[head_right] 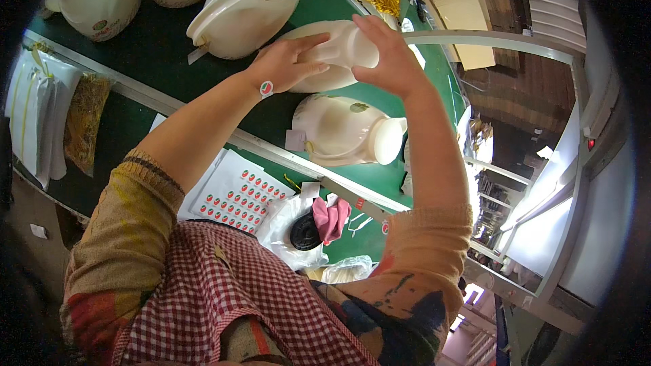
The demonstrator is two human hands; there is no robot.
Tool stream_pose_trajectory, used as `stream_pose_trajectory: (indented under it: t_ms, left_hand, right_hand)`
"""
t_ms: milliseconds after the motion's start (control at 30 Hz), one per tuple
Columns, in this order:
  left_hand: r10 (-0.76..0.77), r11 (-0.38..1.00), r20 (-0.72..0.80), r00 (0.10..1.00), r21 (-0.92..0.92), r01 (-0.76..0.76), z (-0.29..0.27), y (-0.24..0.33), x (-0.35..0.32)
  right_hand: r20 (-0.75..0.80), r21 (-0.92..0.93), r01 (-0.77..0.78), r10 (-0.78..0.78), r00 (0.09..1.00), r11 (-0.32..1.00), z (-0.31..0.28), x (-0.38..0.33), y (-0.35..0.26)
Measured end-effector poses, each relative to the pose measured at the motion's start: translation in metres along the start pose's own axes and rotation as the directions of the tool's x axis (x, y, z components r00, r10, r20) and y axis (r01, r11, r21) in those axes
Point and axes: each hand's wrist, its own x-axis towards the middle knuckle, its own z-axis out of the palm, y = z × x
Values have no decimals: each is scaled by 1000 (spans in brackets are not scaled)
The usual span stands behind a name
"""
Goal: The person assembles white ceramic pitchers by attaching lids and applying stickers. They pick up pitchers, screw on lids, peel stickers from sheets, and place them on the pitcher bodies. The finished pitchers are set aside on the table.
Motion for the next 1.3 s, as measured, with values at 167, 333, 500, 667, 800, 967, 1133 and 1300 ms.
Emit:
stream_pose_trajectory:
  t_ms: [167, 333, 500, 667, 800, 967, 1133, 1300]
  left_hand:
    - [-40, 999, 47, 998, -6, 41, -4, 8, -3]
    - [-61, 998, 84, 995, -26, 63, -7, 9, -3]
    - [-27, 998, 94, 995, -56, 32, -1, 2, 1]
    - [-21, 999, 61, 998, -28, 23, 2, 0, 1]
    - [-32, 999, 58, 998, 4, 32, 1, 2, -1]
    - [-61, 998, 102, 993, -3, 62, 0, 5, 1]
    - [-54, 999, 104, 993, -5, 54, 1, 3, 3]
    - [-13, 1000, 75, 997, -14, 14, 7, -4, 4]
  right_hand:
    - [-240, -102, -245, 215, 947, 964, 28, -12, -13]
    - [-232, -177, -195, 152, 961, 965, 29, -12, -10]
    - [-162, -180, 53, -83, 983, 982, 14, -14, 5]
    - [-203, -196, -87, 46, 978, 977, 21, -19, -9]
    - [-202, -120, -281, 254, 946, 952, 23, -16, -23]
    - [-123, -110, -80, 66, 990, 991, 8, -20, -5]
    - [-43, -84, 61, -65, 997, 995, -4, -17, 5]
    - [9, -113, 202, -202, 979, 973, -12, -15, 8]
